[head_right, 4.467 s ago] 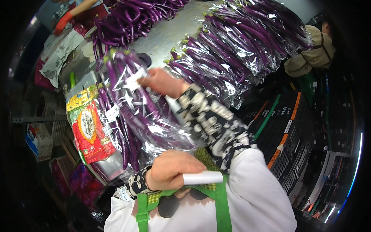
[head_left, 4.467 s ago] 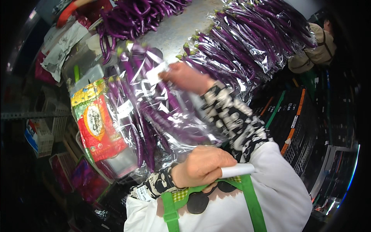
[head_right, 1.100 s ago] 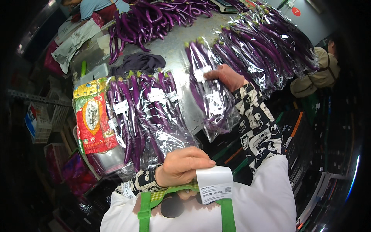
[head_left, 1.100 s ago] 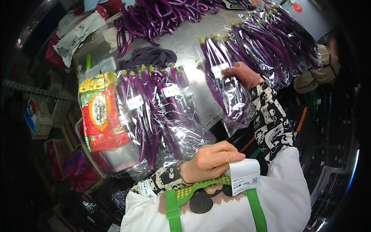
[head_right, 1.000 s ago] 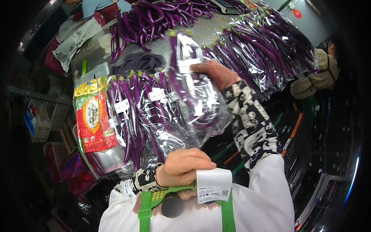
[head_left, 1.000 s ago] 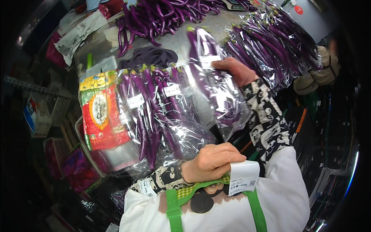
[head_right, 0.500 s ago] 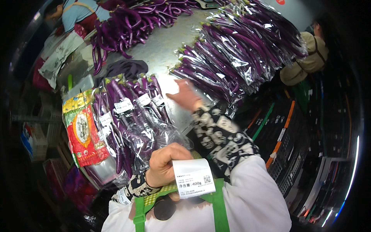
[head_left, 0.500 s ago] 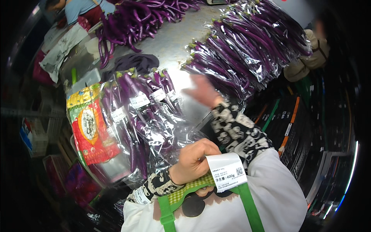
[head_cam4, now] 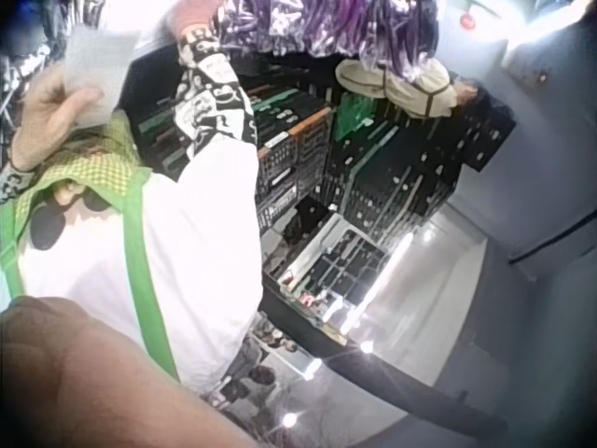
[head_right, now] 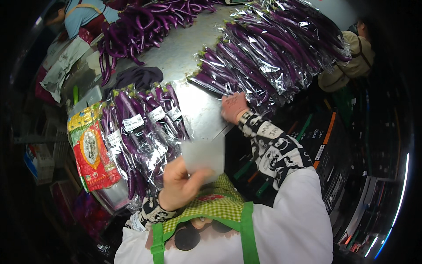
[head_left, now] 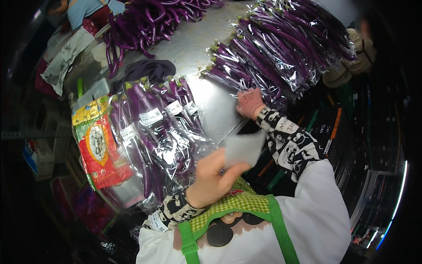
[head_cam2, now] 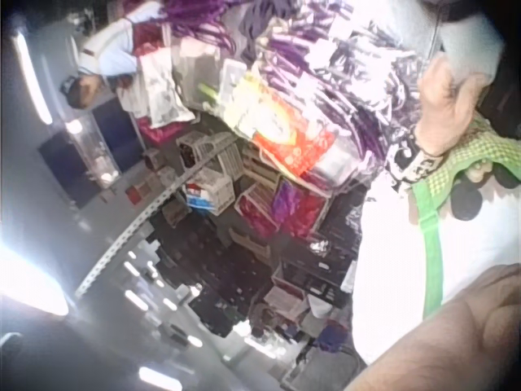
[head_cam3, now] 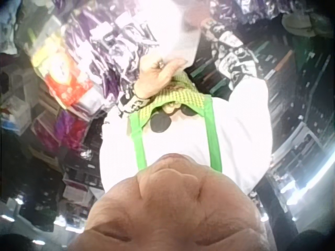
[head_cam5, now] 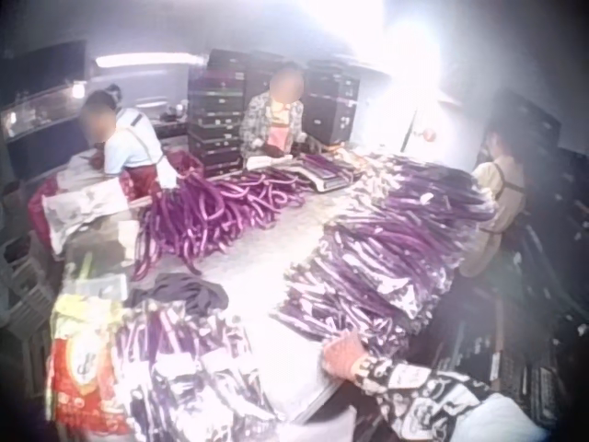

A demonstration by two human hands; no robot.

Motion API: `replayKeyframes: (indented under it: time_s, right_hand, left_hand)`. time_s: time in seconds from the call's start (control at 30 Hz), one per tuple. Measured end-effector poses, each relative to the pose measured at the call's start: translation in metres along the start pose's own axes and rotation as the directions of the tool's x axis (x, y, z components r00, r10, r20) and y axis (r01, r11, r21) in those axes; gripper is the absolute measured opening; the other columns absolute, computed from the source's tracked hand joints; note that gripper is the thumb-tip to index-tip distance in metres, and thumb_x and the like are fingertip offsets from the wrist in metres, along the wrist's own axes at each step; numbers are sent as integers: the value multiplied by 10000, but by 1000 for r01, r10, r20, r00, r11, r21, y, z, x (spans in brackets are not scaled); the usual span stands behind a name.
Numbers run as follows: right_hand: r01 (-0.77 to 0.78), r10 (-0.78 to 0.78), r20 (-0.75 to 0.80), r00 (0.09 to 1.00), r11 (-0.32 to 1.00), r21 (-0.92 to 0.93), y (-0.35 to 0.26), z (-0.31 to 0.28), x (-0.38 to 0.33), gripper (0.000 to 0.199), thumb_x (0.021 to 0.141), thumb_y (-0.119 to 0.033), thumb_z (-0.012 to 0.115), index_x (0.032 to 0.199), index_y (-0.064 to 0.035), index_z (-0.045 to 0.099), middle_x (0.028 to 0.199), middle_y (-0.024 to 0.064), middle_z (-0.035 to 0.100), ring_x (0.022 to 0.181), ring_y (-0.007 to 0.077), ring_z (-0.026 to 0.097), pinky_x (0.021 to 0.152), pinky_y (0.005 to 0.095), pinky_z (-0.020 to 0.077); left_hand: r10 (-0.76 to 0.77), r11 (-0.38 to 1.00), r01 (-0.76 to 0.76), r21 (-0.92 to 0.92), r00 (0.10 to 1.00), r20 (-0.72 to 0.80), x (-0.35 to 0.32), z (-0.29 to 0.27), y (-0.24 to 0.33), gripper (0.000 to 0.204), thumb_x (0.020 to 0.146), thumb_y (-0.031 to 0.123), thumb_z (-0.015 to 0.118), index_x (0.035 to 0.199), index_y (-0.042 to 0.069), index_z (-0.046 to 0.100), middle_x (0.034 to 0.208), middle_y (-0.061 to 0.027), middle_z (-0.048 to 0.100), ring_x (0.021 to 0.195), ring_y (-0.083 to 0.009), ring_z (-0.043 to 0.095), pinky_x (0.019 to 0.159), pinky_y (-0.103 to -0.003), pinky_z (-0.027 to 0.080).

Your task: The person places eggplants into plastic bags, attaches labels from a long strip to each bag, and places the bagged eggplants into a plastic crate.

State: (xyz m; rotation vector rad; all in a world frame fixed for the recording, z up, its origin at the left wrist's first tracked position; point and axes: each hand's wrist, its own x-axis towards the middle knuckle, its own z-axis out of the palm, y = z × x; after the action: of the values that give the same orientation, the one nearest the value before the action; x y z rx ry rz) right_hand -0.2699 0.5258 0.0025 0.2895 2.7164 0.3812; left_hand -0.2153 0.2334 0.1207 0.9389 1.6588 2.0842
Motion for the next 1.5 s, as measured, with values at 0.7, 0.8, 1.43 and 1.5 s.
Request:
replayKeyframes:
  time_s: [0.7,0.8,1.43,1.5]
  right_hand:
    - [11,-92,-134,987,861,-508,-1,47,28,283,900,-123,525,1156,-53,625,958,24,617,853,179,612,644,382,414]
    - [55,-116,-133,984,919,-391,-2,42,50,157,879,-98,563,981,-70,680,951,47,651,868,194,663,607,392,437]
    - [-21,20,15,1000,994,110,47,-19,15,317,850,-306,610,999,-35,684,1050,137,707,1004,310,685,855,462,515]
    - [-6,22,-66,998,972,235,38,-54,1,362,859,-311,585,1060,-15,639,1070,186,694,1013,328,677,873,424,521]
  left_hand:
    - [116,992,-119,38,991,71,-14,17,-28,146,798,46,774,842,13,639,801,-89,610,640,-242,587,543,-319,446]
    - [143,987,-148,65,987,79,-18,22,-32,131,802,34,765,855,19,645,809,-91,613,659,-239,599,556,-316,456]
    - [164,985,-170,15,967,194,-20,46,-35,115,831,51,756,863,12,654,794,-97,609,641,-221,588,546,-317,445]
    - [167,985,-173,11,965,202,-20,47,-40,114,832,53,756,855,13,651,793,-96,607,642,-221,590,544,-317,444]
